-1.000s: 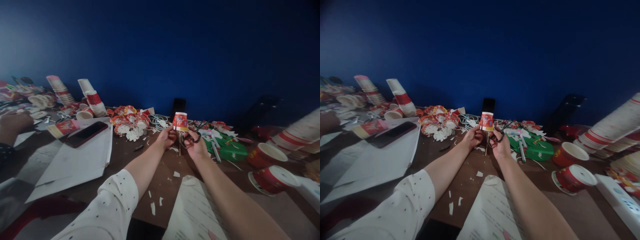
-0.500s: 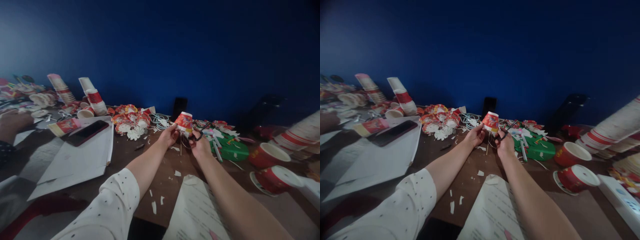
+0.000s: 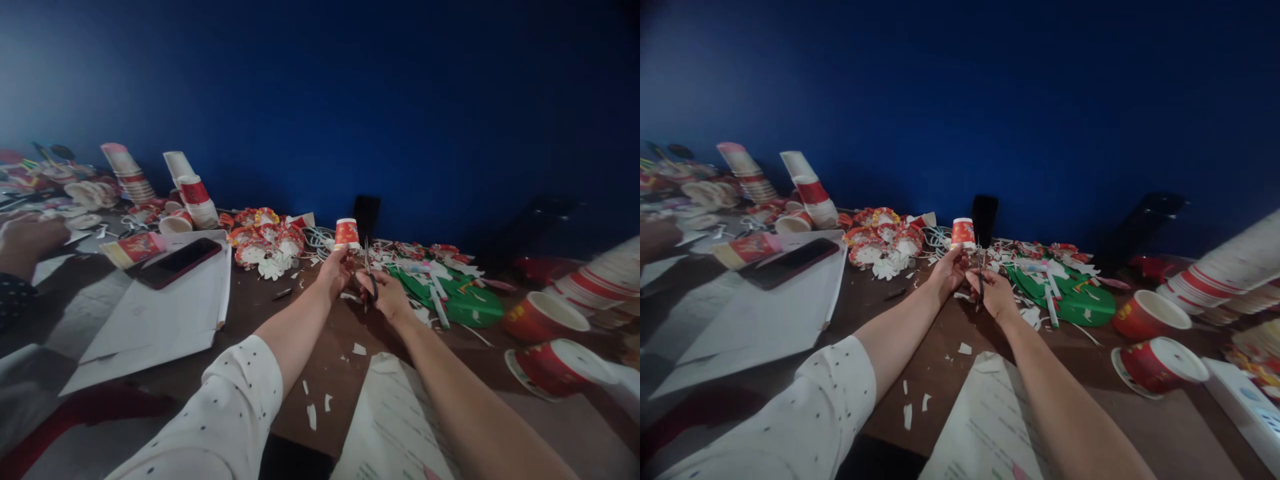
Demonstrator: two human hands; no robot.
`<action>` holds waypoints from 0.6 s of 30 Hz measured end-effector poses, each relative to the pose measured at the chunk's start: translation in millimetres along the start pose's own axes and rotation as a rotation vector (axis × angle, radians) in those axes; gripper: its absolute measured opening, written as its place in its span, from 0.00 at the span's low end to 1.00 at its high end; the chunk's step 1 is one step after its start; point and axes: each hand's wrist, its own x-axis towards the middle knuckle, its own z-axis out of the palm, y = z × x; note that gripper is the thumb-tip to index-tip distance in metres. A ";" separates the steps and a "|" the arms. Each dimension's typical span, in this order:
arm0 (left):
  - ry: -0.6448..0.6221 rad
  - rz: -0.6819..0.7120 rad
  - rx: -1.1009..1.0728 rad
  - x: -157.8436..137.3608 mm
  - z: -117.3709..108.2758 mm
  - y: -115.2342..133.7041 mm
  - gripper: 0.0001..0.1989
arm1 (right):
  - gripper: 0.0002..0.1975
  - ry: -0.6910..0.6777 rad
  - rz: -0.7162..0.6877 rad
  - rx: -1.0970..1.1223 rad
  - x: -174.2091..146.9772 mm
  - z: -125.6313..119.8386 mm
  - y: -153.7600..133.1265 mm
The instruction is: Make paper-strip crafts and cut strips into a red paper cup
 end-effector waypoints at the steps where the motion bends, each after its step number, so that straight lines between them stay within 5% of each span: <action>1: -0.012 0.008 0.004 1.1 -0.6 0.4 0.04 | 0.22 -0.022 0.013 -0.029 -0.3 0.0 -0.1; 18: -0.100 -0.070 0.067 0.4 -3.1 -2.2 0.07 | 0.21 -0.102 -0.054 -0.287 0.8 -2.7 3.1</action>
